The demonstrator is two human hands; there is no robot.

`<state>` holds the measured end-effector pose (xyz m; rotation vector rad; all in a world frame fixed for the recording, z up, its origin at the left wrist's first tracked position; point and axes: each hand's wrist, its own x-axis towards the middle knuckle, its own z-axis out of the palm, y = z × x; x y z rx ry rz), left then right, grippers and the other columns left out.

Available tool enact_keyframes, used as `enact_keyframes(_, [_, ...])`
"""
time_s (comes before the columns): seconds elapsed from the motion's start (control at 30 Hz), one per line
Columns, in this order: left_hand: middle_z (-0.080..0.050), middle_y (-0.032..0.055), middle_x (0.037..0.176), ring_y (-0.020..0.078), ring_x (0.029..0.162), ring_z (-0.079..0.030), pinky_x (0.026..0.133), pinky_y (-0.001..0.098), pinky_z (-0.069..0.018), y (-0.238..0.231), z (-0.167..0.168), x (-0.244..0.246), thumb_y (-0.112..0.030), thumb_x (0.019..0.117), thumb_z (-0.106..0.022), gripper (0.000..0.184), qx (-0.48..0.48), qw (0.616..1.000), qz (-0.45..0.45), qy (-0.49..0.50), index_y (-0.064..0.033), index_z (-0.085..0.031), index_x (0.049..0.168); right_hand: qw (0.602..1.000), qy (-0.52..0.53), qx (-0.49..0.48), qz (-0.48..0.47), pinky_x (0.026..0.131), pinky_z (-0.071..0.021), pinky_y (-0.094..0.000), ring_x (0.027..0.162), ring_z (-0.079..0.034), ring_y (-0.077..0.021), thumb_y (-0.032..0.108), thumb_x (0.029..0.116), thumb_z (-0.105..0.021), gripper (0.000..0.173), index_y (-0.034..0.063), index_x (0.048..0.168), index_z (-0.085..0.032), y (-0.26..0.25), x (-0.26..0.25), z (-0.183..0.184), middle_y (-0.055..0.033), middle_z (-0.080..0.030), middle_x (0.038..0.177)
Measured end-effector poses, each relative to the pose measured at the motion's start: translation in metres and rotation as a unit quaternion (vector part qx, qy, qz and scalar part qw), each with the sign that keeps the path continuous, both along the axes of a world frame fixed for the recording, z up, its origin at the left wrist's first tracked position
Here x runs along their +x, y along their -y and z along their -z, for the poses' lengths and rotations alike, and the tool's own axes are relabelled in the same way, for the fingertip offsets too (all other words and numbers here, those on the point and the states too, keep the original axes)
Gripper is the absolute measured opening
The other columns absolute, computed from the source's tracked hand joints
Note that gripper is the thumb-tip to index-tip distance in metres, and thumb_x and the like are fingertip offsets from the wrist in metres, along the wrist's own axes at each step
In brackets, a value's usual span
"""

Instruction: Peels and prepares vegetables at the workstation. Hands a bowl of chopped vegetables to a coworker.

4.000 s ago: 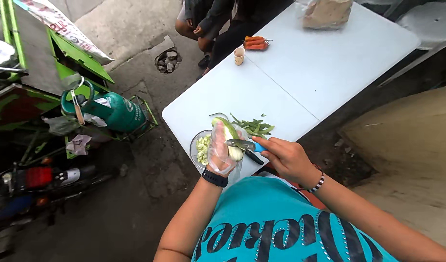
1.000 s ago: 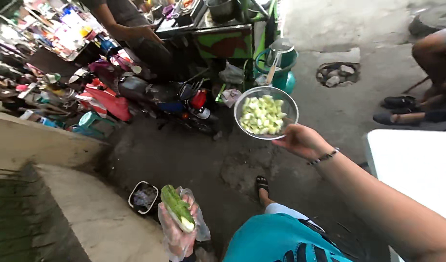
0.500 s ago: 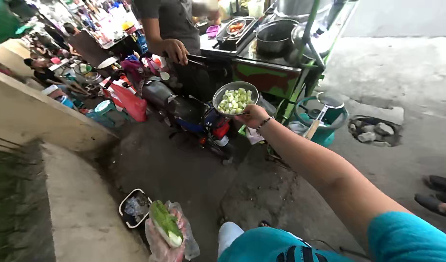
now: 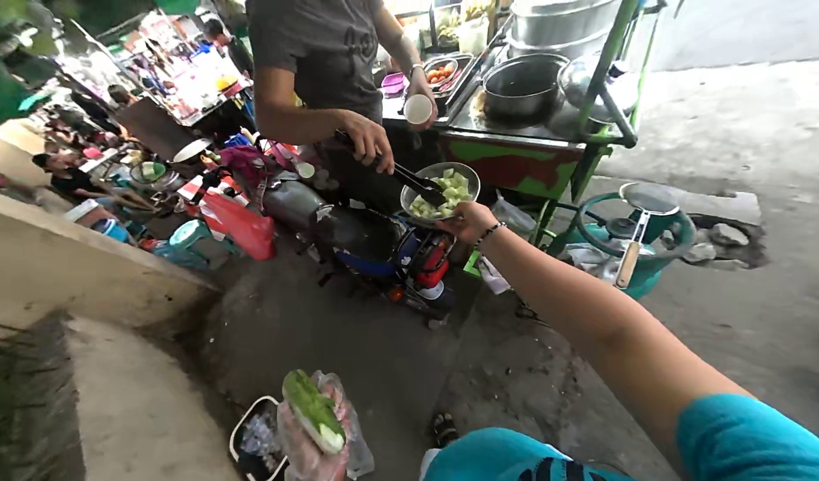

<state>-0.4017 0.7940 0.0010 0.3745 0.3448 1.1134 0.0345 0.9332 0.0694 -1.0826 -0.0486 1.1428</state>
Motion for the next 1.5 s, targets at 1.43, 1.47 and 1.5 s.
enact_keyframes(1.43, [-0.068,0.0099,0.09,0.0194,0.077,-0.069,0.064,0.0315,-0.0591,-0.092,0.011,-0.028,-0.055,0.0822,-0.076,0.054,-0.007,0.996,0.058,0.072,-0.0074,-0.07,0.108,1.0,-0.005,0.027,0.008,0.075,-0.0626,-0.0416,0.097,-0.069,-0.0311,0.001,0.0974,-0.047,0.043,0.003,0.14,-0.044,-0.078,-0.031,-0.069,-0.0219,-0.058,0.125])
enact_keyframes(1.47, [-0.068,0.0099,0.09,0.0195,0.077,-0.069,0.064,0.0315,-0.059,-0.092,0.011,-0.028,-0.055,0.0815,-0.077,0.054,-0.01,0.996,0.059,0.073,-0.0075,-0.07,0.107,1.0,-0.005,0.028,0.006,0.075,-0.0627,-0.0408,0.096,-0.069,-0.0305,0.001,0.0974,-0.047,0.043,0.003,0.14,-0.044,-0.078,-0.033,-0.071,-0.0216,-0.059,0.125])
enact_keyframes(1.5, [-0.068,0.0096,0.089,0.0195,0.076,-0.069,0.063,0.0313,-0.0589,-0.093,0.01,-0.028,-0.056,0.08,-0.078,0.055,-0.016,0.996,0.06,0.071,-0.0077,-0.07,0.106,1.0,-0.005,0.029,0.004,0.074,-0.0629,-0.0401,0.096,-0.07,-0.03,0.001,0.0971,-0.047,0.042,0.0031,0.139,-0.044,-0.077,-0.034,-0.073,-0.0213,-0.059,0.124])
